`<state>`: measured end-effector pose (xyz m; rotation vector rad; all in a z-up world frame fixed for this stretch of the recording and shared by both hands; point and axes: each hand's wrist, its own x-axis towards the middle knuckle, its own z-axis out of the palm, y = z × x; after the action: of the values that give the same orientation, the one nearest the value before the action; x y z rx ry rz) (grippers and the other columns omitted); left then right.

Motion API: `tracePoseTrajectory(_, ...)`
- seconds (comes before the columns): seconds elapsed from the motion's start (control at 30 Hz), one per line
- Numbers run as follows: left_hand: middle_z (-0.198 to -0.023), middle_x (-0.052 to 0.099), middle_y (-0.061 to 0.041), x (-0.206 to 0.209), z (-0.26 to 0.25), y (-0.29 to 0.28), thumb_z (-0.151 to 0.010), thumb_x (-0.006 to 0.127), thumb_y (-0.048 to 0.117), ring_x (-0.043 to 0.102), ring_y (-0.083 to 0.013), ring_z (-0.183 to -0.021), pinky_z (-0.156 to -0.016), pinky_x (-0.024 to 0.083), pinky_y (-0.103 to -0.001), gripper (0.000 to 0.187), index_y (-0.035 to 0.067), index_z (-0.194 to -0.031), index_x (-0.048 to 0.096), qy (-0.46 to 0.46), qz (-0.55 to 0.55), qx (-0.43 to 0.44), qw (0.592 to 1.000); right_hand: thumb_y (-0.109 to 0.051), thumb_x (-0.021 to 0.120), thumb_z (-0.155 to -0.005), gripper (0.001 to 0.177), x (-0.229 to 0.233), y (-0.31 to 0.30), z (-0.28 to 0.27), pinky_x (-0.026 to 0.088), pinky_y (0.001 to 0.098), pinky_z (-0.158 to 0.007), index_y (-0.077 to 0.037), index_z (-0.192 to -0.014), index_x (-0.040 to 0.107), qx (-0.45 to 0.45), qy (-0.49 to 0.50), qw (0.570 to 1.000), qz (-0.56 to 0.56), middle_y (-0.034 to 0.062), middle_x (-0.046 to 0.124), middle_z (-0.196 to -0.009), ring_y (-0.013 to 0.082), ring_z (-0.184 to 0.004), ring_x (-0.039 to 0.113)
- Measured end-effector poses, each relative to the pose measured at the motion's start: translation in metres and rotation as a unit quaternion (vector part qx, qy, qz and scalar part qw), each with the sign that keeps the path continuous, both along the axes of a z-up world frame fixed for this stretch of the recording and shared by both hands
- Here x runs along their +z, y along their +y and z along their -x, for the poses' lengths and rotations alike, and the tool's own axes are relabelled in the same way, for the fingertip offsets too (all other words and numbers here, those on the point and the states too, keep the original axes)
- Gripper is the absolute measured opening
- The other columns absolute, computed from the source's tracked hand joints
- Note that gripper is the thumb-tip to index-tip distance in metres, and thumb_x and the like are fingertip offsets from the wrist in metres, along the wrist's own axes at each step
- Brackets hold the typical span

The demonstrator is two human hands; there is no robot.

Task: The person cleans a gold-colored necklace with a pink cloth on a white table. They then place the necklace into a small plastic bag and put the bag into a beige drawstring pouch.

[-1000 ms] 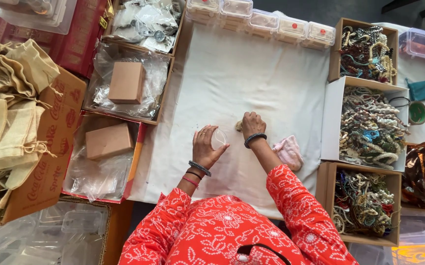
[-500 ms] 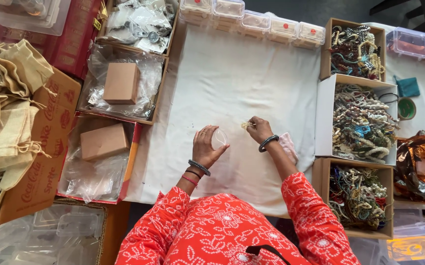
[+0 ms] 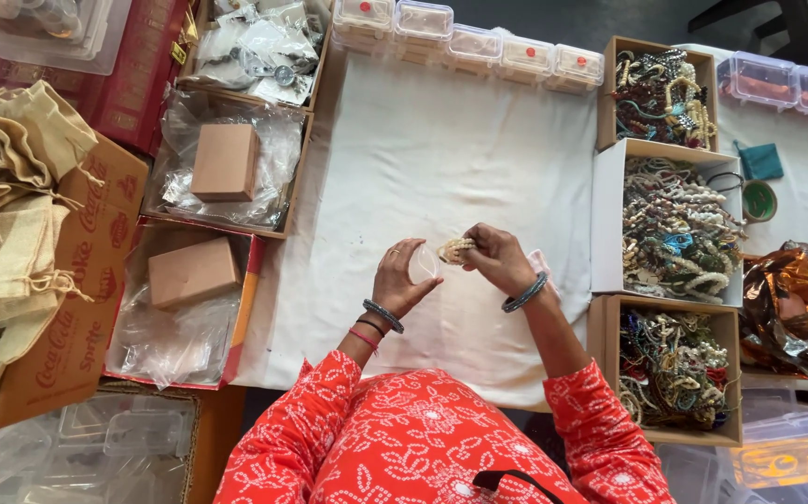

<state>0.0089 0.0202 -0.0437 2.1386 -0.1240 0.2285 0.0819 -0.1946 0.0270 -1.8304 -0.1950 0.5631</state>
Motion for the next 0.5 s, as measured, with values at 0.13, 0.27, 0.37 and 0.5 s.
tracePoseTrajectory(0.13, -0.134, 0.063, -0.014, 0.003, 0.001, -0.005, -0.071, 0.09, 0.035, 0.054, -0.0356, -0.131, -0.111, 0.044, -0.046, 0.076, 0.008, -0.134, 0.058, 0.003, -0.004, -0.003, 1.0, -0.003, 0.062, -0.093, 0.015, -0.004, 0.012, 0.009, 0.062, 0.0254, -0.074, 0.003, -0.106, 0.063, -0.008, 0.016, 0.999, -0.034, 0.0044, 0.071, -0.096, 0.0068, -0.085, 0.069)
tracePoseTrajectory(0.27, -0.134, 0.063, -0.013, 0.007, 0.003, -0.006, -0.072, 0.091, 0.033, 0.055, -0.0353, -0.129, -0.108, 0.047, -0.044, 0.076, 0.008, -0.135, 0.056, -0.004, 0.025, -0.012, 1.0, -0.005, 0.065, -0.093, 0.013, -0.013, 0.018, 0.014, 0.061, 0.0266, -0.07, 0.003, -0.104, 0.064, -0.013, 0.01, 1.0, 0.008, 0.0056, 0.072, -0.092, 0.0075, -0.081, 0.069)
tracePoseTrajectory(0.37, -0.132, 0.063, -0.013, 0.007, 0.005, -0.007, -0.072, 0.091, 0.032, 0.057, -0.035, -0.125, -0.105, 0.049, -0.043, 0.074, 0.007, -0.132, 0.056, -0.011, 0.037, -0.018, 0.999, -0.007, 0.067, -0.091, 0.015, -0.009, 0.02, 0.017, 0.059, 0.0294, -0.069, 0.002, -0.103, 0.066, 0.006, -0.058, 0.996, 0.073, 0.0075, 0.074, -0.087, 0.0109, -0.077, 0.069)
tracePoseTrajectory(0.5, -0.126, 0.063, -0.012, 0.009, 0.005, -0.011, -0.071, 0.091, 0.032, 0.06, -0.0336, -0.118, -0.1, 0.051, -0.043, 0.071, 0.007, -0.127, 0.056, -0.014, 0.045, -0.022, 0.999, -0.016, 0.069, -0.087, 0.021, 0.004, 0.022, 0.019, 0.056, 0.0367, -0.068, 0.0, -0.1, 0.071, 0.04, -0.145, 0.97, 0.189, 0.0134, 0.075, -0.083, 0.0211, -0.071, 0.07)
